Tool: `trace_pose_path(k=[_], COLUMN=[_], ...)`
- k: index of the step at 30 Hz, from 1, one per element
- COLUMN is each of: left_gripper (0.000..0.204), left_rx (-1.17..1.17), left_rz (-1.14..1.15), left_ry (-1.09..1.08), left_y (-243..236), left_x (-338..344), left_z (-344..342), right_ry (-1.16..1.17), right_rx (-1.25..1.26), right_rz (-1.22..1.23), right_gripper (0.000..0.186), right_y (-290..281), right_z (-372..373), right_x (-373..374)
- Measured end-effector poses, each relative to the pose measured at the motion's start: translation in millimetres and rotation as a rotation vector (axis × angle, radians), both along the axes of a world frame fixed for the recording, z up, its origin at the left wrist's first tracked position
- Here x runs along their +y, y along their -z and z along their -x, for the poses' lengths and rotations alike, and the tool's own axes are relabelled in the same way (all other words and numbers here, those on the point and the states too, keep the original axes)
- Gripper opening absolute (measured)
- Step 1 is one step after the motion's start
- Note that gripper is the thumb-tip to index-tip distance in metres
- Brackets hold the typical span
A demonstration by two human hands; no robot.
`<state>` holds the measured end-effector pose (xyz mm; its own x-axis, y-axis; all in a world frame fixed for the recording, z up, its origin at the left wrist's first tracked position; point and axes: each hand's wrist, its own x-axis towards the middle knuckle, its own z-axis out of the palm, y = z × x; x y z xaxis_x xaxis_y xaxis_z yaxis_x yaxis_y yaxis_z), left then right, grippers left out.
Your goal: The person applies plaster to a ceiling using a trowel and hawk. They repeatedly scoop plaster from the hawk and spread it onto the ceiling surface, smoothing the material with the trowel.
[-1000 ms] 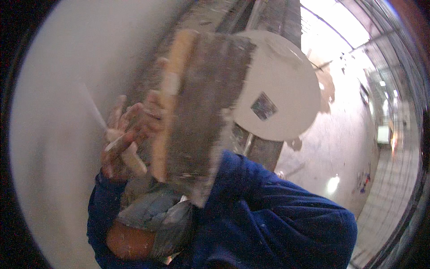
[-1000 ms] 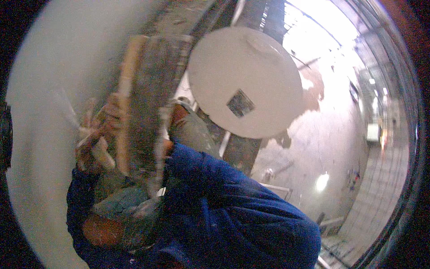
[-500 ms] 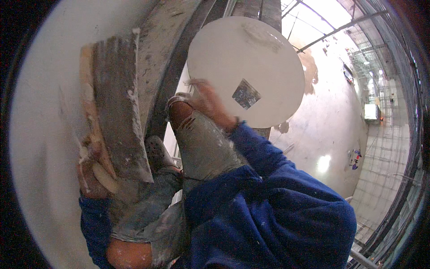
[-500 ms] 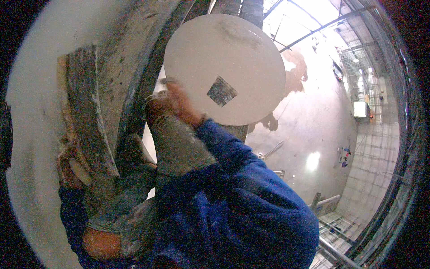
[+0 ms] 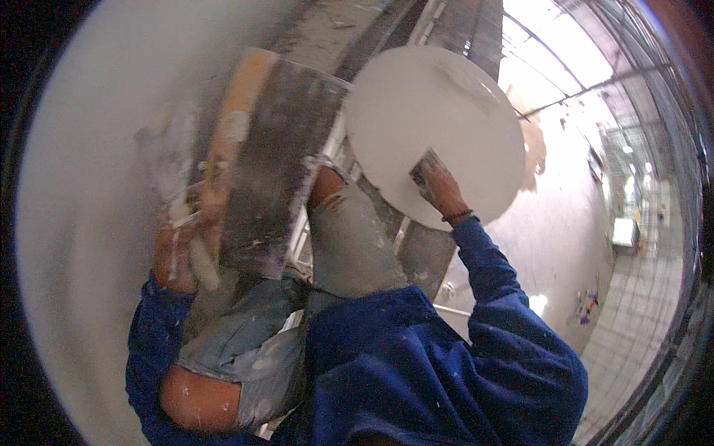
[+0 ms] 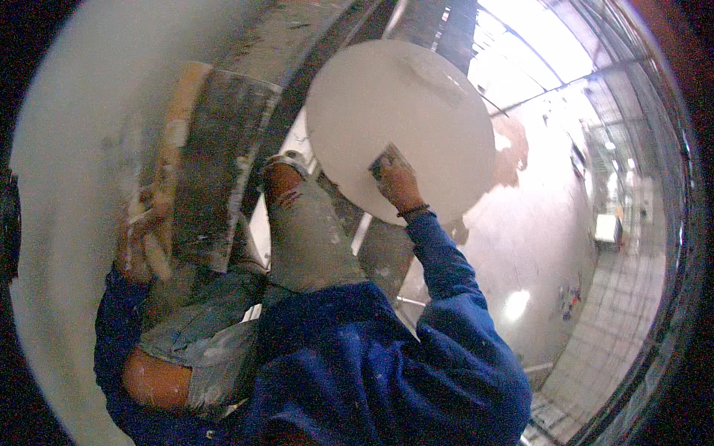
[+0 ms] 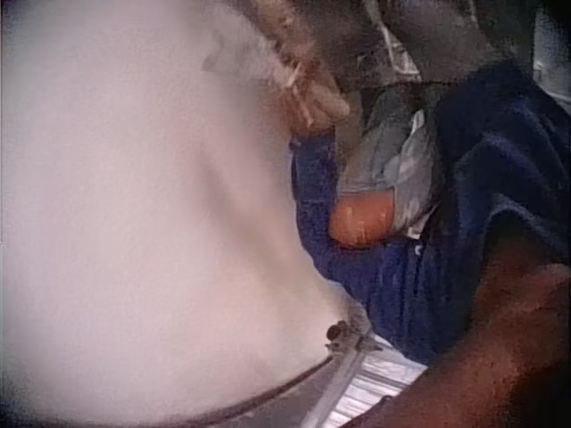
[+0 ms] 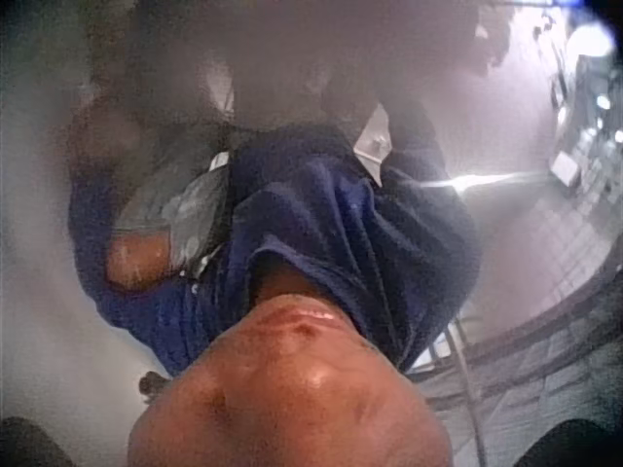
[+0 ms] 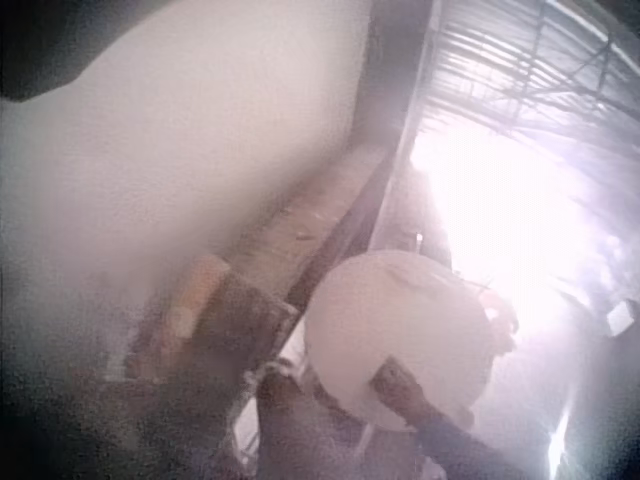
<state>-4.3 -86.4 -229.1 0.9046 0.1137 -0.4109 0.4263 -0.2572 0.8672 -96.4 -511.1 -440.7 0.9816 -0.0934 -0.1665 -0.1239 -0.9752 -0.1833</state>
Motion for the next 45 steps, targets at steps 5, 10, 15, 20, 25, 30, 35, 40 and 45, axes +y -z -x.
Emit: trace_pose_path(k=[5, 10, 15, 20, 25, 30, 35, 40, 45], left_gripper=[0.058, 0.032, 0.021, 0.031, 0.046, 0.046, 0.042, 0.042, 0.034], left_rx=[-0.081, -0.669, -1.111, -0.303, -0.275, -0.098, -0.176, -0.356, -0.142], left_rz=[0.749, -0.259, -0.476, 0.607, 0.466, 0.185, 0.125, -0.02, 0.085], left_ry=[0.371, 0.792, 0.717, 0.313, 0.351, 0.323, 0.458, 0.573, 0.435], left_y=[-28.0, -25.2, 12.1, 17.8, -4.8, -29.2, -20.8, 13.3, 2.4], left_x=[44.0, 49.9, 70.2, 63.6, 39.3, 48.2, 40.8, 32.2, 34.9], left_z=[11.8, -2.5, 3.9, 2.6, 7.2, 8.7, 12.0, 3.0, 7.5], right_ry=[-0.246, -0.426, -0.205, 0.224, 0.06, 0.244, 0.046, 0.008, -0.078], right_rx=[-0.053, -0.276, -0.177, -0.038, -0.277, -0.22, -0.17, -0.276, -0.255], right_rz=[-0.106, 0.312, 0.327, 0.142, -0.277, -1.176, -1.278, -1.045, -1.028], right_gripper=[0.064, 0.076, 0.079, 0.064, 0.041, 0.037, 0.03, 0.032, 0.032], right_y=[-13.1, 15.9, -7.5, -51.8, -42.7, -194.2, -205.9, -191.4, -216.8], right_z=[-12.2, -9.4, -13.3, -35.4, -36.7, -53.1, -63.2, -66.5, -74.1], right_x=[10.0, 8.1, 21.0, 16.1, -68.7, 69.7, 138.3, 137.7, 155.2])
